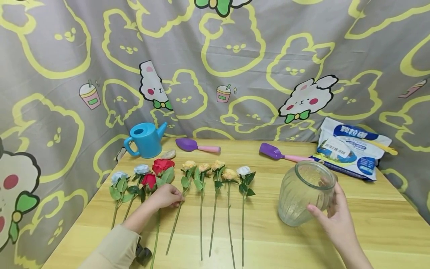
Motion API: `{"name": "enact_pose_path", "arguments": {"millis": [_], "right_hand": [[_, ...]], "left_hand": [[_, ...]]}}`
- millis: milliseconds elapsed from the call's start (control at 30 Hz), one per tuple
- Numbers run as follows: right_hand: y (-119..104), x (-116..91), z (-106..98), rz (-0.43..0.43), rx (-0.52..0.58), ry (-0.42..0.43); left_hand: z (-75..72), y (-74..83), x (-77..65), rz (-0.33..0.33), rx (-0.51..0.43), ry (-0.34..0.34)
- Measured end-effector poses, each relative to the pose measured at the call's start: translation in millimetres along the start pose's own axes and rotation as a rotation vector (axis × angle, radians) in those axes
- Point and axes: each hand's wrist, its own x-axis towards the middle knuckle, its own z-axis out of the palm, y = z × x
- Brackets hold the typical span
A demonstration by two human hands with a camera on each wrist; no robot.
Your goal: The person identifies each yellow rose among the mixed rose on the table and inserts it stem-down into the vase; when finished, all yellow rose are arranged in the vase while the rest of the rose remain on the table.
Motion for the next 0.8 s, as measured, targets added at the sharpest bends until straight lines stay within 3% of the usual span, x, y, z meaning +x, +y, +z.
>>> {"name": "enact_pose_path", "arguments": {"millis": [167,333,533,800], "right_hand": [[1,0,0,-0.005,-0.003,-0.003],[0,-1,-1,-0.005,-0.015,0.001],[1,-1,0,-0.003,-0.006,0.004],[-1,2,0,-0.006,0.003,-0.009]], "left_hand": [[-3.7,1.5,-0.1,0.002,-0.085,0.053],[-11.5,16.5,-0.2,0.067,-0.107,0.119],[-27.5,51.9,-4.7,0.152,-0.163,0.151],[-36.1,115.4,-6.0,0.389,-0.221,0.190]]}}
